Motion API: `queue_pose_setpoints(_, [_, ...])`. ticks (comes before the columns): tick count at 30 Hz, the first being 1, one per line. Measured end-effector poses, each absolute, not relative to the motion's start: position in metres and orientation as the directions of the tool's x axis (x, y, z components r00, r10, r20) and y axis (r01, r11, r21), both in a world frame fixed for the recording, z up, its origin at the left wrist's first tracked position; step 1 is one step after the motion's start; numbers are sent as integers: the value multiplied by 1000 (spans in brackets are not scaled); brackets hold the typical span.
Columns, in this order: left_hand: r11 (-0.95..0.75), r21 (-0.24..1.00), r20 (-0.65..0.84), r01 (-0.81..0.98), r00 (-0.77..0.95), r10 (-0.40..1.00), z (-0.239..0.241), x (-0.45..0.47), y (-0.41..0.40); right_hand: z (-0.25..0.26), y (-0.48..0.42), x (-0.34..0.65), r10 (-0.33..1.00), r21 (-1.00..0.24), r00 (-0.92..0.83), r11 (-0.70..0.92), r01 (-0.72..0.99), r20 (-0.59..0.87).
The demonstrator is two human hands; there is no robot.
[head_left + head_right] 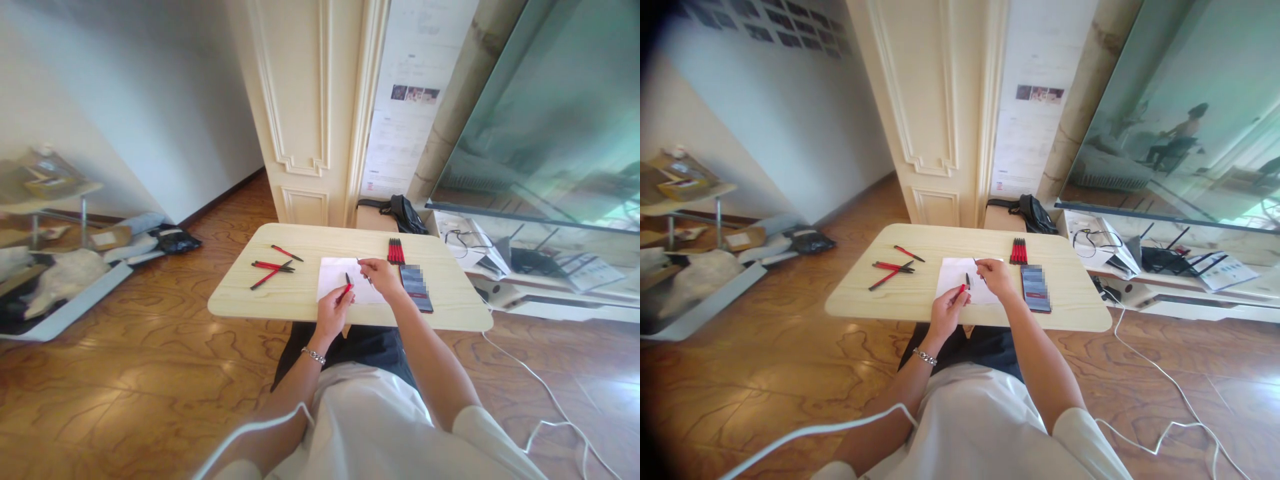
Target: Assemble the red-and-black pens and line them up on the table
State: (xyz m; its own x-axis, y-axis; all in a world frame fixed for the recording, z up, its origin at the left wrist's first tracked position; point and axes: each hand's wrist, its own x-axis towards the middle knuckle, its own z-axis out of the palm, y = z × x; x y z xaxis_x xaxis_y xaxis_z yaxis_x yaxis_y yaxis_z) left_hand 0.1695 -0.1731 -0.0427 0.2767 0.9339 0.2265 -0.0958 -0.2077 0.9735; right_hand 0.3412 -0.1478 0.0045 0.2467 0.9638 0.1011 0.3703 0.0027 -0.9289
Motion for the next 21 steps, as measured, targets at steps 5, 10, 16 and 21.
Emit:
queue_pose_setpoints(5, [-215,975,223,-61,262,939,-43,170,-173,31,-164,324,926,-974,313,225,-5,212])
queue_pose_setpoints(10, [-228,972,234,-54,270,934,-41,170,-173,29,-167,313,924,-966,301,257,-36,235])
queue_pose_setpoints(16, [-235,971,235,-33,275,932,-41,170,-173,12,-169,311,928,-963,262,244,113,266])
queue_pose_setpoints(21, [-258,966,248,-6,303,920,-38,168,-173,2,-179,307,946,-941,185,214,262,267])
